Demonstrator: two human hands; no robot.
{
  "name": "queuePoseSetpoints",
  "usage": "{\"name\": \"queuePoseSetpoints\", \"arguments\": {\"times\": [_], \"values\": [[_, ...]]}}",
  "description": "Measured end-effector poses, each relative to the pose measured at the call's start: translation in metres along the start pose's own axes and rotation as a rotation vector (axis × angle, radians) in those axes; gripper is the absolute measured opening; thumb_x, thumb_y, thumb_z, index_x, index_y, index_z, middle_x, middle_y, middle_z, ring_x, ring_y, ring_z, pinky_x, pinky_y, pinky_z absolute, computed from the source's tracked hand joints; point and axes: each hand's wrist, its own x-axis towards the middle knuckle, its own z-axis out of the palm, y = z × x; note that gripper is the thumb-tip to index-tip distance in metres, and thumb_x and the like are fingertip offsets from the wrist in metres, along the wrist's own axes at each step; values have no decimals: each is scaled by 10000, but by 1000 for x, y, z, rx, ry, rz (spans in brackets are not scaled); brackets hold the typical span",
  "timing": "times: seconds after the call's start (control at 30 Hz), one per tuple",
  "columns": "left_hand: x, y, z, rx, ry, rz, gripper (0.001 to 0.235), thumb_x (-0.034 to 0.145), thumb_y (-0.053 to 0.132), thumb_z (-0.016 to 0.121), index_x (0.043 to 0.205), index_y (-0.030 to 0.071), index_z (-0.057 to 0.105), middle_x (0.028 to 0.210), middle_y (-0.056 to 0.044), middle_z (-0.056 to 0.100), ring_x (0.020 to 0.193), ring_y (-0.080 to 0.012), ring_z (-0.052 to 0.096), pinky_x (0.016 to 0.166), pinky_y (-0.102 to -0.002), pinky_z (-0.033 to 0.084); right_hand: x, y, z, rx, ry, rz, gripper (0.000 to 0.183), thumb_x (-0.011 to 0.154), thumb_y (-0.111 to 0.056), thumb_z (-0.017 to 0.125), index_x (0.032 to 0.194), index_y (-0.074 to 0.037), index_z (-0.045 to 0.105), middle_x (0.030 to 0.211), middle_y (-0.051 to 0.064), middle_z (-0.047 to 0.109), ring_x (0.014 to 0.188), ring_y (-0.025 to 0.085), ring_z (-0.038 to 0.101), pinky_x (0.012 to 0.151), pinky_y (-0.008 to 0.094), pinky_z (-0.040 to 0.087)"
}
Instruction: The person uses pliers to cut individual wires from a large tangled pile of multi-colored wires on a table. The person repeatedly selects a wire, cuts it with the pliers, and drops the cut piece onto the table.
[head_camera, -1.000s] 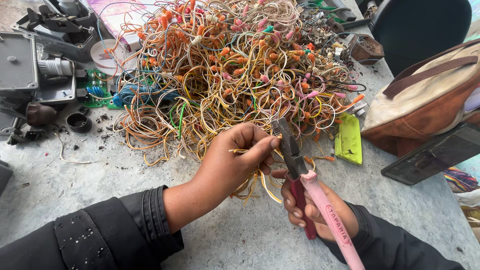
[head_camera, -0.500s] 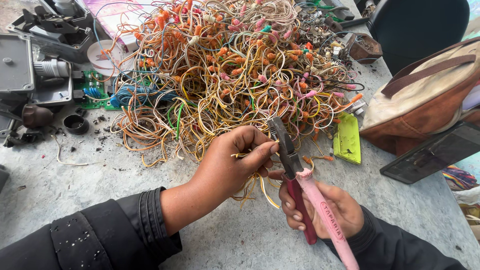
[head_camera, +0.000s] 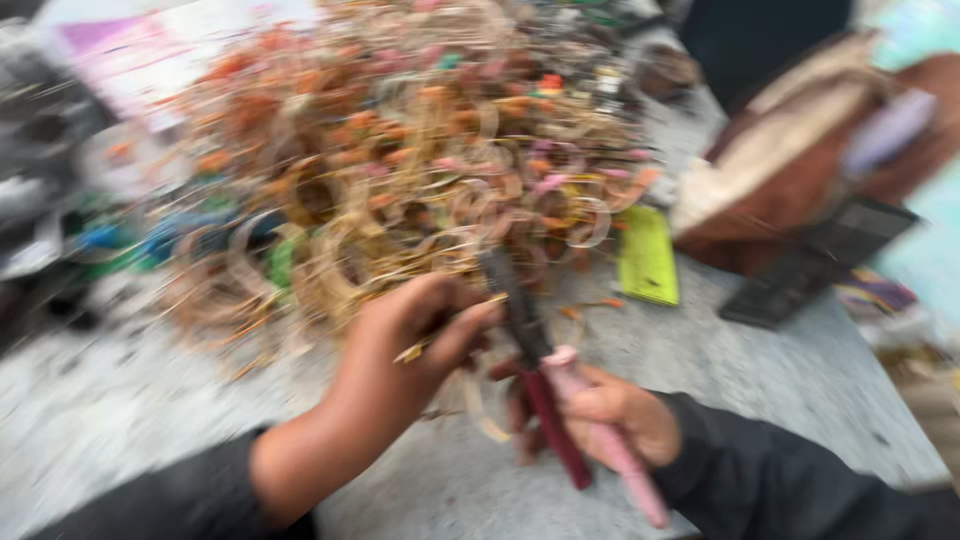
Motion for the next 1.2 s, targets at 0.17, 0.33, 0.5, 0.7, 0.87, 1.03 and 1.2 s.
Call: {"name": "queuePoseSetpoints", "arguments": {"times": [0.17, 0.33, 0.5, 0.7, 0.87, 1.03, 1.2], "values": [[-2, 6, 4, 217, 22, -109, 84, 916, 85, 698, 947, 8, 708, 730, -48, 712, 632, -87, 667, 552, -248, 533, -14, -1, -2, -33, -23, -42, 798, 897, -311, 663, 1572, -57, 323, 1298, 117, 558, 1110, 190, 599, 984, 339, 522], [-4, 4, 15, 308, 99, -124, 121, 894, 40, 698, 988, -30, 727, 752, -89, 773, 654, -106, 717, 600, -250, 589, -26, 0, 2, -189, 48, -100, 681, 900, -192, 554, 1543, -42, 385, 1134, 52, 545, 883, 101, 525, 782, 257, 470], [-5, 9, 17, 330, 96, -133, 129, 894, 24, 692, 1000, -42, 724, 767, -100, 782, 663, -113, 733, 607, -255, 601, -26, 6, 5, -256, 57, -192, 489, 890, -70, 533, 1374, -22, 481, 956, -4, 501, 811, 56, 465, 715, 221, 414], [-8, 0, 14, 330, 111, -142, 106, 891, 29, 700, 968, -43, 716, 762, -106, 771, 677, -112, 726, 610, -259, 612, -21, 24, -9, -172, 116, -124, 346, 871, -1, 542, 1217, -25, 534, 909, 6, 535, 650, 59, 487, 581, 232, 423], [5, 3, 8, 300, 30, -75, 153, 985, 144, 648, 990, -7, 674, 754, -39, 661, 644, -114, 601, 570, -275, 486, -5, 16, -9, -128, 320, -72, 261, 896, -30, 648, 1134, -39, 541, 829, 72, 600, 646, 123, 615, 592, 295, 546], [7, -27, 8, -164, 89, -101, 227, 1047, 203, 554, 1187, 26, 580, 877, -14, 587, 735, -91, 578, 661, -258, 532, -1, 3, -12, -379, 236, -339, 307, 895, -18, 737, 1101, -52, 512, 968, 67, 562, 812, 141, 607, 674, 301, 551], [0, -42, 20, -184, -8, -78, 199, 1081, 213, 524, 1190, 49, 553, 919, 7, 549, 795, -77, 549, 716, -248, 496, -1, 10, -12, -354, 170, -387, 425, 898, 18, 757, 1170, -45, 437, 1157, 134, 521, 1013, 151, 570, 838, 312, 522]]}}
